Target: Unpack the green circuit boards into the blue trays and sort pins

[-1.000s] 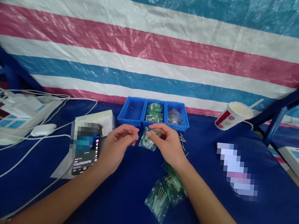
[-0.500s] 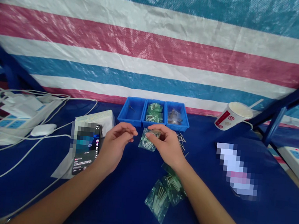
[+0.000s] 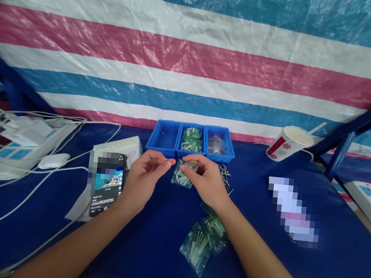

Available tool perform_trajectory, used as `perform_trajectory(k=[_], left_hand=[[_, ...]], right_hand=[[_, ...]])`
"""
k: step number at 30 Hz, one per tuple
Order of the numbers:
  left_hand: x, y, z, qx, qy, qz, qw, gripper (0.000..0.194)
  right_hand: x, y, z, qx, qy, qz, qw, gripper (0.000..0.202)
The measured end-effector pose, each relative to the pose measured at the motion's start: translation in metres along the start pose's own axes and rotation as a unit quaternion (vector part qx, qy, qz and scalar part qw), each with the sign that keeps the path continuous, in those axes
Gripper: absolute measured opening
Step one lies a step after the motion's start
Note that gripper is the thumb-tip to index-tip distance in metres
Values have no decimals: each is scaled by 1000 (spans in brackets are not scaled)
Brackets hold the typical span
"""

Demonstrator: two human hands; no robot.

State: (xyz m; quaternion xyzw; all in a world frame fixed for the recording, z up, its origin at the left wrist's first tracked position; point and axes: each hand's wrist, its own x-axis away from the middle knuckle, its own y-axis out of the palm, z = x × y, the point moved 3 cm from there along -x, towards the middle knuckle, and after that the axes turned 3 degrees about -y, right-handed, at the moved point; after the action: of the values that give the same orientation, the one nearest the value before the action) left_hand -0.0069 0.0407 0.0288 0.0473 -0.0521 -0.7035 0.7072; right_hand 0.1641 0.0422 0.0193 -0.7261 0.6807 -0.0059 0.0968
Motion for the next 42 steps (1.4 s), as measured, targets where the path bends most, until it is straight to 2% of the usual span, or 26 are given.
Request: perform_trajectory(k=[7,13,21,24,30,37,42], left_hand=[[-3,-8,0,-26,51,45,997,24],[-4,-8,-3,14,2,56,998,25],[-3,-1,-4,52,-47,18,997,13],[-2,-2,-6,33,-32,9,999,3],[-4,-6,-6,-27,-8,30,999,14],[-4,-3,-6,21,-27,14,999,6],[-3,-3,-6,14,-28,17,999,7]], right_hand=[[0,0,-2,13,3,-2,1000,25],[1,1,-2,14,4,4,1000,24],[0,2,-2,7,-11,7,1000,25],[0,2,-3,7,-15,7,1000,26],[1,2,-4,14,-14,6,1000,25],[1,3,-3,11,-8,6,1000,27],[0,1,-4,-12,19,7,1000,24]])
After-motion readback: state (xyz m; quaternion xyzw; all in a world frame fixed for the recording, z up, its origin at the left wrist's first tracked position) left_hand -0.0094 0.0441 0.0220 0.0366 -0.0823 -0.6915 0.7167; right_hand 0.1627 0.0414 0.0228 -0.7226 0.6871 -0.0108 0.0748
